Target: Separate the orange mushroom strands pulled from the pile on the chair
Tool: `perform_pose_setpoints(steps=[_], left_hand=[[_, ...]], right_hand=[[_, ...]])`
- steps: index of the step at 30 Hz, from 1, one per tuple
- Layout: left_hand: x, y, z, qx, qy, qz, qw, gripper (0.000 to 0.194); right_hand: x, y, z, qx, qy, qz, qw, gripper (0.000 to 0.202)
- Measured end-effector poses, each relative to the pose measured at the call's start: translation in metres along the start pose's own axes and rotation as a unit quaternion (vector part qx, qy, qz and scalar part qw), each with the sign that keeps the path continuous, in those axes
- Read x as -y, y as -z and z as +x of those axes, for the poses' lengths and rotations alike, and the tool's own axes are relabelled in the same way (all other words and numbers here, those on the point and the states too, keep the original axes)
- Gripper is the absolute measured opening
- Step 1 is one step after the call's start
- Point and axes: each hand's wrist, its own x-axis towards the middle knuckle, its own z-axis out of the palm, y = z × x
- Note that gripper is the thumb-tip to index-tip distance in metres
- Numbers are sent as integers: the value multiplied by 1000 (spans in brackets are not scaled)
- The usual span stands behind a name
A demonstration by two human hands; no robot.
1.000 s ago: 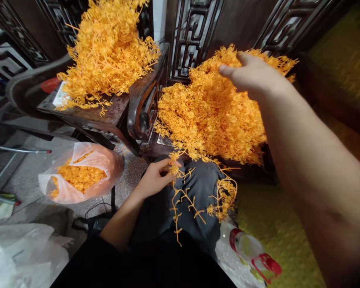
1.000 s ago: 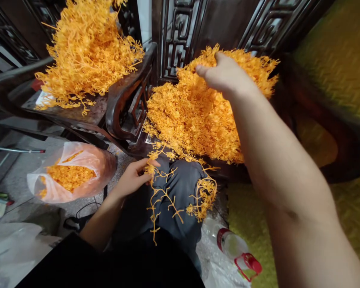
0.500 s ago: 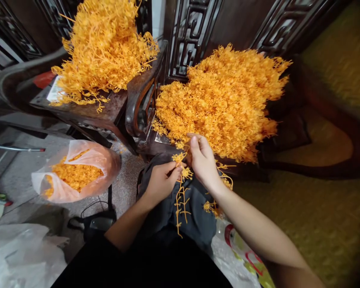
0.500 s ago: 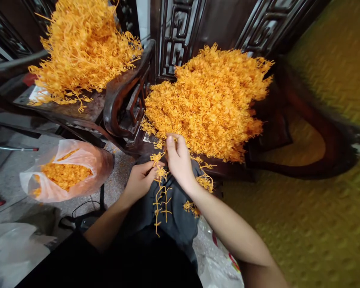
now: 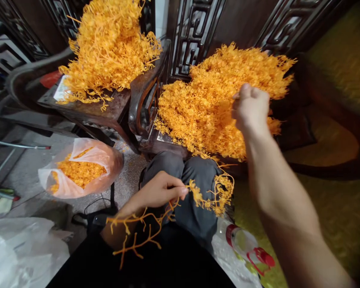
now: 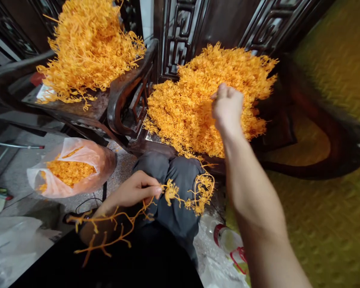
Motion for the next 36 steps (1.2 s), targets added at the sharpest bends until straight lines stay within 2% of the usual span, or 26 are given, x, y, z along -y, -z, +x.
perform_pose_setpoints(steps=[2,3,5,7,9,11,15,20,23,25,27,29,30,31,33,34,36], left_hand=[[10,-3,-7,-69,-11,21,997,41],[15,-3,-8,-99,-24,40,994,41],[21,-2,-6,-130,-50,71,988,42],[22,0,-1,-144,-68,87,983,42],[21,2,3,-157,-79,90,980,42],[19,2,5,-170,-93,98,976,42],[19,1,7,-195,-149,149,958,39],[19,3,12,-231,-207,192,931,32],[21,7,14,-236,-232,221,917,26],[23,9,14,-240,-231,215,918,23],[24,10,15,-249,-224,201,921,22],[23,11,15,-261,-217,195,920,20],[22,11,16,-263,-214,196,920,19],[21,11,16,-261,-213,197,921,19],[19,12,16,-251,-217,200,922,19],[19,12,17,-246,-219,201,923,19],[20,14,17,-245,-220,201,922,20]], right_hand=[[4,15,9,3,-70,72,995,36],[7,20,7,25,-96,107,989,31],[14,25,-7,129,-129,181,967,18],[20,25,-25,225,-176,254,924,17],[23,22,-39,279,-220,305,884,19],[25,19,-43,282,-253,329,865,17],[32,17,-32,232,-258,346,871,21],[44,16,-20,236,-218,344,882,31],[46,11,-9,219,-174,298,913,46],[46,8,6,171,-110,197,959,51],[48,6,20,121,-8,10,993,51],[52,5,24,97,102,-170,975,62],[54,5,20,108,148,-210,960,69],[57,4,13,143,180,-208,951,72],[59,1,-12,283,195,-125,931,64],[59,-1,-27,375,185,-82,905,54],[57,-7,-55,530,161,-49,831,34]])
